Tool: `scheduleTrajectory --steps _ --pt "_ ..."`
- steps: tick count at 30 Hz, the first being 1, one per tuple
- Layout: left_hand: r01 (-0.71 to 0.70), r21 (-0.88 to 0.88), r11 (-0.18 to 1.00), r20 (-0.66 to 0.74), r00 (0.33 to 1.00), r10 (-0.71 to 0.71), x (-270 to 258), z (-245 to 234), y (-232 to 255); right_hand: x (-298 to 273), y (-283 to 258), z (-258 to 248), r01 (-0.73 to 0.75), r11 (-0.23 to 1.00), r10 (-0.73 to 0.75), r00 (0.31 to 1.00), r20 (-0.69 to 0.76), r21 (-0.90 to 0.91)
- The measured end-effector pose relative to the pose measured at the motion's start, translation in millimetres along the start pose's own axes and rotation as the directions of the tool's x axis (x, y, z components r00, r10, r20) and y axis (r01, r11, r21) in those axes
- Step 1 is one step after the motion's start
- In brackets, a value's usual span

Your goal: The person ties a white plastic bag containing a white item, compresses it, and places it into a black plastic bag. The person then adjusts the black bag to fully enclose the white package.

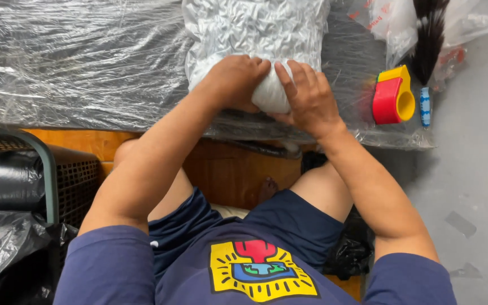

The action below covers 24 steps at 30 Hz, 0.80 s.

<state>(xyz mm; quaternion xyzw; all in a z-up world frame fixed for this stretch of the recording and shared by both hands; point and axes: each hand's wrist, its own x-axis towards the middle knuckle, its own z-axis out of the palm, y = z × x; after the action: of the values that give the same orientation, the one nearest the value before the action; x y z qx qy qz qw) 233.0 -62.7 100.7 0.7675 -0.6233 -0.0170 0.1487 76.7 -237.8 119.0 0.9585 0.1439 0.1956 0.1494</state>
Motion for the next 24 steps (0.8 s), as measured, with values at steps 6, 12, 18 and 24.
scheduleTrajectory --steps 6,12,18,24 --pt "0.045 0.095 0.994 0.074 0.996 -0.052 -5.7 -37.8 20.0 6.6 8.7 -42.2 0.06 0.995 -0.058 0.998 -0.03 0.075" --pt "0.067 -0.018 0.998 0.156 0.986 -0.064 -45.3 -35.0 45.4 -15.3 -21.5 -49.8 0.07 0.977 -0.077 0.997 0.026 0.2" --pt "0.224 -0.16 0.962 0.372 0.916 -0.151 -25.1 -42.1 17.5 11.3 1.7 -46.2 -0.116 0.813 -0.037 0.968 0.25 0.57" --pt "0.462 -0.325 0.825 0.554 0.8 -0.23 1.4 -65.5 -3.2 58.3 39.7 -38.4 -0.603 0.496 0.014 0.726 0.688 0.625"
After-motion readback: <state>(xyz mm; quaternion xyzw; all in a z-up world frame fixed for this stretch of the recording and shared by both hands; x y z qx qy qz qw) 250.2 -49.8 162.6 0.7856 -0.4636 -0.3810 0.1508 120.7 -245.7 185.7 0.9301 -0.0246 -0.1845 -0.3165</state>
